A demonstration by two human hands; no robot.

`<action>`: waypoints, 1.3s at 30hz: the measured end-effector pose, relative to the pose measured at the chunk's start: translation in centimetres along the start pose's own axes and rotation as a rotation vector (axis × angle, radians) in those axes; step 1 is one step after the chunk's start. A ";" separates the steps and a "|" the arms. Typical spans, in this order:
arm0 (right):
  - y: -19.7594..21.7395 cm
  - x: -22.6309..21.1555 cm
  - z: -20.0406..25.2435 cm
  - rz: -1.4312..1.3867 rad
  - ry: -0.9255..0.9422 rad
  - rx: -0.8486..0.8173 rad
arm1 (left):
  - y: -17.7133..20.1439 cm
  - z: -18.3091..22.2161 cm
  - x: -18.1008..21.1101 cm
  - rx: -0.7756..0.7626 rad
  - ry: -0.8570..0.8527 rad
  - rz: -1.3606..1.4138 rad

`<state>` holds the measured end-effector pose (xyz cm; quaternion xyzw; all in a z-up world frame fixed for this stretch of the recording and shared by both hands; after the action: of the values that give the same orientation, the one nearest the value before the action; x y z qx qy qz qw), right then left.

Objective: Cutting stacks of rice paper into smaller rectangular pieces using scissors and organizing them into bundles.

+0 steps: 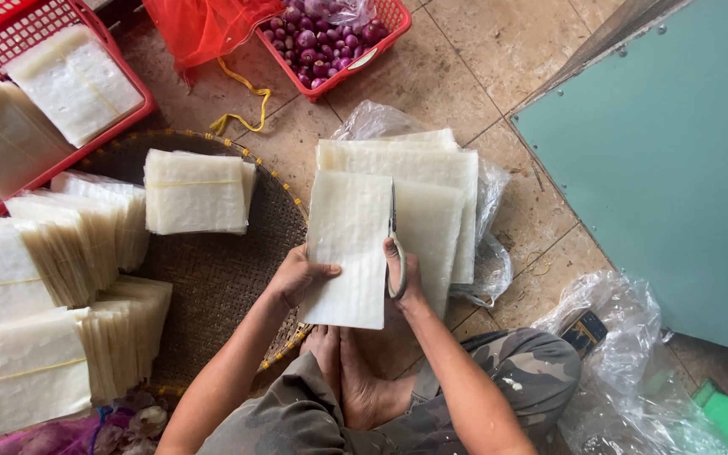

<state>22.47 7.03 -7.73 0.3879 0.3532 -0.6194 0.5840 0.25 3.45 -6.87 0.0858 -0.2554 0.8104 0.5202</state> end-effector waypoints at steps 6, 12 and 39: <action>2.3 2.8 -2.1 -0.122 0.107 -0.060 | -0.5 2.1 0.6 -0.038 -0.016 -0.021; -2.1 -10.4 4.8 -0.369 -0.031 -0.054 | -2.9 4.7 2.6 -0.126 -0.090 -0.111; 5.9 2.4 13.4 0.003 0.143 -0.689 | 4.9 4.7 3.7 0.130 -0.477 -0.030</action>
<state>27.41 -6.36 -3.78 0.2108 0.5808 -0.4341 0.6556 -6.30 2.45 -2.96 0.3117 -0.3172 0.7742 0.4504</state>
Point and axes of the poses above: each hand's wrist, its own z-axis away from the middle knuckle, its own y-axis out of the back of the hand, x = y × z, the point moved 7 cm from there along -z, towards the middle knuckle, and after that the axes turned 11 degrees about y, right-handed, at the moved point
